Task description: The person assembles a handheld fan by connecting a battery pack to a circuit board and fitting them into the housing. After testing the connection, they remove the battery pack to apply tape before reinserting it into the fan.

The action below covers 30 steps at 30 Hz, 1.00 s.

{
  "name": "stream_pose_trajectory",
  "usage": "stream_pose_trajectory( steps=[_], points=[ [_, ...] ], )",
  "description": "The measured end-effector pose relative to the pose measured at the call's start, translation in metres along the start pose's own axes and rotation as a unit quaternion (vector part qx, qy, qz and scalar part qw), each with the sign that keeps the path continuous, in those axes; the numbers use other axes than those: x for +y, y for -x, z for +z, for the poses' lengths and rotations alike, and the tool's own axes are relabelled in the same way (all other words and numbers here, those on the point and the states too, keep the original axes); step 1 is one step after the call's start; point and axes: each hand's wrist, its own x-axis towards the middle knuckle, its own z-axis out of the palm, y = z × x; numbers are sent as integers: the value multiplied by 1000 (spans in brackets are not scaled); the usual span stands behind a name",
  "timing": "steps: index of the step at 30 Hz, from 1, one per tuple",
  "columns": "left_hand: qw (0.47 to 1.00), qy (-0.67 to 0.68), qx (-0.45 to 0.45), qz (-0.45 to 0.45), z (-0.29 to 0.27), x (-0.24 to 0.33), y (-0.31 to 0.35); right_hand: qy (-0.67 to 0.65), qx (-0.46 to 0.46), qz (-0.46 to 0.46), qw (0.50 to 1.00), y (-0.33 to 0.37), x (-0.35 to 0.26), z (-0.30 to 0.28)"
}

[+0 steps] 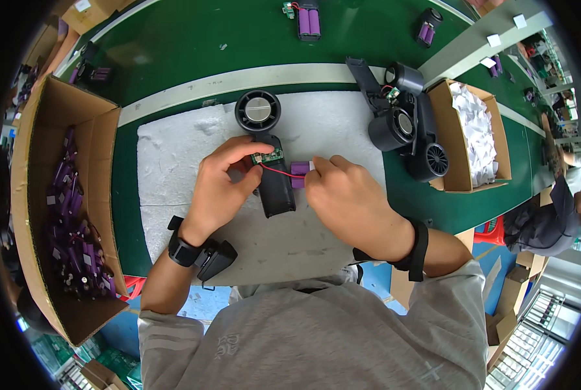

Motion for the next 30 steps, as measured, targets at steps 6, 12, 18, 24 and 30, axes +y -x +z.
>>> stream_pose_trajectory(
  steps=[6,12,18,24,30],
  points=[
    [1000,-3,6,-27,1,1,-2,15,16,33,999,3,-5,11],
    [1000,0,10,-28,1,-1,0,-92,77,77,990,1,8,11],
    [999,18,19,-24,1,-4,1,-189,126,155,961,7,29,-10],
    [999,16,23,-19,2,-2,0,-224,179,336,897,32,68,-53],
    [1000,-2,1,-27,0,-8,2,-211,49,93,972,6,18,3]
  ],
)
